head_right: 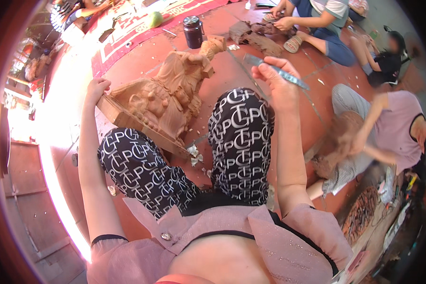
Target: The person carves a wooden figurine using a small carving knife while sitting on the floor. They hold the wood with one hand and carefully remove shavings with the other, focusing on detailing the figure's features.
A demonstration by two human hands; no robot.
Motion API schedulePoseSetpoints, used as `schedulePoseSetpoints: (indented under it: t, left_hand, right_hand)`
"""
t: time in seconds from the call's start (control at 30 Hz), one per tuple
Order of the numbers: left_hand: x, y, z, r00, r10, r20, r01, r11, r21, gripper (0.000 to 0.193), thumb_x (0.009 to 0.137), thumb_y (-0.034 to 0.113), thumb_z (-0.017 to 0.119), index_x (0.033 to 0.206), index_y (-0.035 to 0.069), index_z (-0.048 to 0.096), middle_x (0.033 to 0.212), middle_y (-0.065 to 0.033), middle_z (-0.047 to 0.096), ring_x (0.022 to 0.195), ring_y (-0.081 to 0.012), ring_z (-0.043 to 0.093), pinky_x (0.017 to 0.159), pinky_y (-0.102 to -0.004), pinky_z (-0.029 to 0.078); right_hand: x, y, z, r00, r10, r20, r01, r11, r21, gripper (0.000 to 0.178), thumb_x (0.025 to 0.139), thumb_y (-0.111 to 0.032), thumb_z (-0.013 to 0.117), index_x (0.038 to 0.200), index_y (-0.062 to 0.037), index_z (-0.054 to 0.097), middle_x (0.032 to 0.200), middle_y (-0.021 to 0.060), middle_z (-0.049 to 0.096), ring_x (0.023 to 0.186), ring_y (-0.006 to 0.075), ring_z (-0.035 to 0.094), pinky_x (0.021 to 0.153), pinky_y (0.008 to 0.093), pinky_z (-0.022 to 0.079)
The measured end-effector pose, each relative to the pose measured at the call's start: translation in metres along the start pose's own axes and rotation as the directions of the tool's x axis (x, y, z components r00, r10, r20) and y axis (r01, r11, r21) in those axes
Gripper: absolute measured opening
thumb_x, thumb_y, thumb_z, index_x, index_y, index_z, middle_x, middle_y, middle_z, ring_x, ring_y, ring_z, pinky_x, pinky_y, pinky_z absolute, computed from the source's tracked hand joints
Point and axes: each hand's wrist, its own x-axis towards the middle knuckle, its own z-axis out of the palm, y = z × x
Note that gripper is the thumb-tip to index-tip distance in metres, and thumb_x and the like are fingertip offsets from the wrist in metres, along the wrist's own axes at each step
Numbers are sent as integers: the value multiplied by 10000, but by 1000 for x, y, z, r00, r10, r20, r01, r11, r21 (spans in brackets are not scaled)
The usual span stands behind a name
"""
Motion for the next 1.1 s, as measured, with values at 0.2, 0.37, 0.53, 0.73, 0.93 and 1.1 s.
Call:
schedulePoseSetpoints:
  t: [0.2,0.37,0.53,0.73,0.93,1.1]
  left_hand:
    - [2,-13,-2,997,64,46,-68,993,96,327,691,349,610,659,24,639,608,-97,610,591,-182,587,615,-318,454]
    - [-6,9,8,999,21,36,-23,998,58,325,714,339,550,730,34,663,652,-84,627,609,-176,589,626,-314,454]
    - [-15,20,-5,997,-35,74,30,997,70,320,717,326,523,767,47,671,693,-85,640,643,-185,601,640,-315,456]
    - [-34,30,-16,997,-19,69,10,990,140,305,740,317,556,855,56,663,770,-97,646,658,-190,602,673,-335,457]
    - [-84,118,-31,989,143,36,-147,974,173,332,740,167,611,1045,35,594,1032,-111,612,793,-223,614,719,-302,461]
    - [-163,218,7,911,388,136,-375,920,-114,522,731,41,605,1231,-3,462,1205,-138,517,1119,-238,505,918,-308,408]
  right_hand:
    - [-32,-70,43,902,-431,-20,430,902,-45,146,826,-111,631,807,19,567,655,140,625,523,189,609,491,283,513]
    - [-4,-3,121,989,-114,-97,116,993,6,149,806,-106,656,765,-15,545,587,76,577,451,137,560,390,257,448]
    - [12,88,151,998,51,-35,-46,990,130,132,813,-54,602,779,-14,481,575,50,553,434,80,507,398,219,417]
    - [-3,134,132,979,175,-105,-179,984,-21,151,797,-73,615,787,-49,466,611,17,535,454,65,494,400,209,401]
    - [8,157,115,981,18,-193,-64,969,-239,150,746,-84,664,754,-45,519,628,-36,513,553,16,450,502,192,381]
    - [4,158,118,986,-7,-167,-33,972,-232,146,730,-80,673,730,-45,531,606,-30,520,554,25,461,510,198,398]
